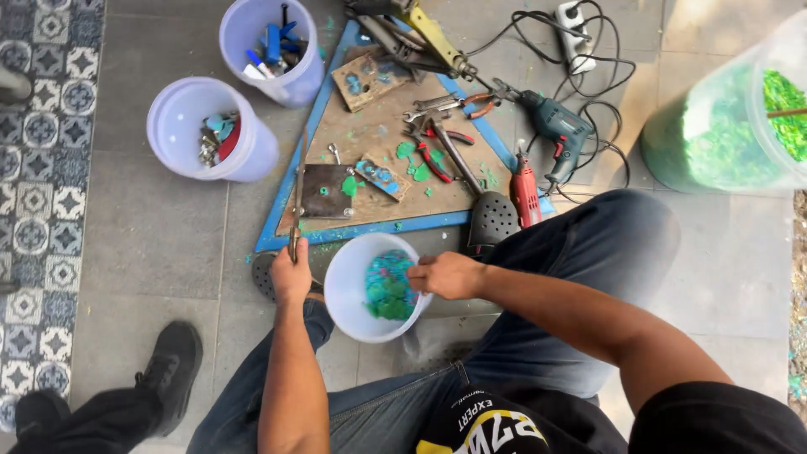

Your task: The recorder is cutting and shaping small pieces of green plastic using a knife, pliers, and a hammer.

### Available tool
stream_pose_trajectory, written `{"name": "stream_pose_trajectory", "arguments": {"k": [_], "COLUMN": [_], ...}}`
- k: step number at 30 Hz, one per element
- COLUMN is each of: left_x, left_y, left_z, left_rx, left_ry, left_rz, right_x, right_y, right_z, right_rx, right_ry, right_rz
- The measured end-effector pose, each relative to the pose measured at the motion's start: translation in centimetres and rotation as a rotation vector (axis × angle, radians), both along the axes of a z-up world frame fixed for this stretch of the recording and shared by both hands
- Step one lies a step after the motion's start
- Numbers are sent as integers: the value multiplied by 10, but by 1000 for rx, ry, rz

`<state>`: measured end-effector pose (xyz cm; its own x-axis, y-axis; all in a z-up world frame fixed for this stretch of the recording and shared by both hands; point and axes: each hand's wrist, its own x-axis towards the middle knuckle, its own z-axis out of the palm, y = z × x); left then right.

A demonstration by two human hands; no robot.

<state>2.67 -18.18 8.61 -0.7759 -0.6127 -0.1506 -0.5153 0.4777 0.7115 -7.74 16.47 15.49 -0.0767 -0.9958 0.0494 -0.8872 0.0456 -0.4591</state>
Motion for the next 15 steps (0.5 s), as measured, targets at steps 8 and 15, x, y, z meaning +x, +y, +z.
{"name": "stream_pose_trajectory", "arguments": {"k": [8, 15], "left_x": [-26, -41], "left_y": [53, 145], "left_z": [-14, 24], "left_rx": [70, 66], "left_ry": [101, 177], "left_rz": [46, 0], "right_x": [-8, -5], "right_y": [-13, -33], "right_z": [-53, 17], "right_rx": [98, 148], "right_ry": [129, -491], "right_rz": [-36, -596]}}
